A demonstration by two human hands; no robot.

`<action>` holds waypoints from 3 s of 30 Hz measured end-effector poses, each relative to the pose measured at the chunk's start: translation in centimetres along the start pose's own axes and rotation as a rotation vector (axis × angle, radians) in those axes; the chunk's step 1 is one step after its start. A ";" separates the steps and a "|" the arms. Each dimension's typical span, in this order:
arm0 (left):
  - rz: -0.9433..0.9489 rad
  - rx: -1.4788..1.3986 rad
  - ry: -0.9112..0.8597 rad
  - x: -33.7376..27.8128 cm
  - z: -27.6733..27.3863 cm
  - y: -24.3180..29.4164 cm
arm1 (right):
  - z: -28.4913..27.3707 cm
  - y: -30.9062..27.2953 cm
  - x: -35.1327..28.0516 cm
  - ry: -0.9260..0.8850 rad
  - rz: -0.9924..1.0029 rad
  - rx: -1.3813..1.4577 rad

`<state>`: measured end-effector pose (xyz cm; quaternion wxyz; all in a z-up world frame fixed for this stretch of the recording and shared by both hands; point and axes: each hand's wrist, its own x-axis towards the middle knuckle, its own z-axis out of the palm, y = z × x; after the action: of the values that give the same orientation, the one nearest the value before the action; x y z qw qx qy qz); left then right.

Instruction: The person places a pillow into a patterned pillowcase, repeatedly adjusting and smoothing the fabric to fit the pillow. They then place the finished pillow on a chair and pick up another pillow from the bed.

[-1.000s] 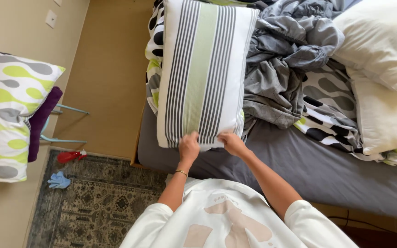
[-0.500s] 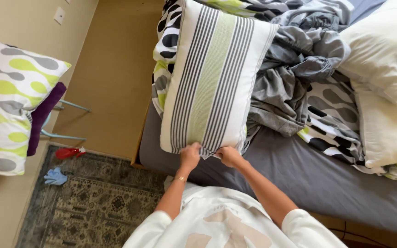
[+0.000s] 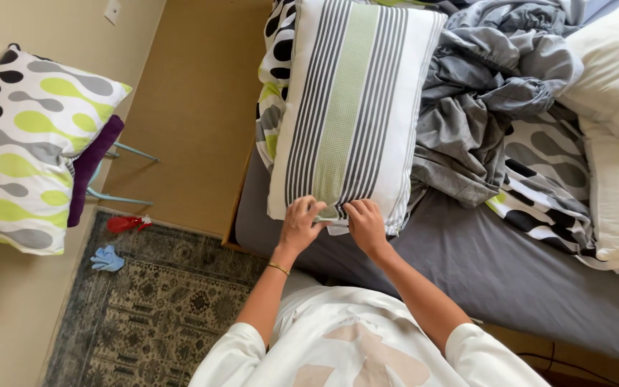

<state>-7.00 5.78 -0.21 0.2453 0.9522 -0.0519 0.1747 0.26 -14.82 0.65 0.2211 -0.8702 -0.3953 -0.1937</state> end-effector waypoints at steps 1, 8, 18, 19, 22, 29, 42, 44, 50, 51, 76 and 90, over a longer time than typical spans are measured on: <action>-0.001 -0.001 -0.005 -0.8 1.1 -1.6 | -0.1 0.0 0.0 -0.003 0.004 0.001; -0.110 0.065 0.032 -0.6 -0.3 -5.5 | -1.3 -0.7 0.6 -0.123 -0.001 0.089; -0.170 -0.150 -0.097 -1.6 -2.0 -7.3 | -0.5 -5.4 0.8 -0.192 0.170 0.056; -0.169 -0.153 -0.096 -1.3 -2.1 -6.9 | 0.1 -5.1 1.1 -0.193 0.170 0.053; -0.149 -0.297 -0.191 -1.5 -2.3 -5.7 | 0.5 -4.8 1.6 -0.467 0.313 0.189; -0.436 -0.426 -0.542 -3.0 -0.3 -6.3 | 0.1 -5.4 3.2 -0.361 0.275 0.090; -0.293 -0.373 -0.338 -7.8 0.6 -6.4 | 4.8 -5.0 0.8 -0.836 0.469 0.146; -0.266 -0.388 -0.363 -6.6 0.0 -6.5 | 5.1 -5.5 0.1 -0.580 0.367 0.051; -0.129 -0.344 -0.383 -3.6 -2.7 -6.1 | 6.2 -5.1 -3.7 -0.563 0.237 0.037; -0.114 -0.361 -0.413 -3.5 -3.4 -6.0 | 6.8 -5.0 -3.9 -0.797 0.347 0.133; -0.105 0.002 0.186 16.4 -1.9 -2.4 | 1.8 6.4 12.2 0.063 0.414 -0.051; -0.681 -0.036 0.055 2.6 6.7 -6.6 | 6.0 7.7 -1.9 -0.151 0.752 -0.094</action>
<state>-1.32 8.28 -7.75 0.3076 0.9053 0.2724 0.1075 6.08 -17.24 -7.09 0.2067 -0.9755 -0.0546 -0.0523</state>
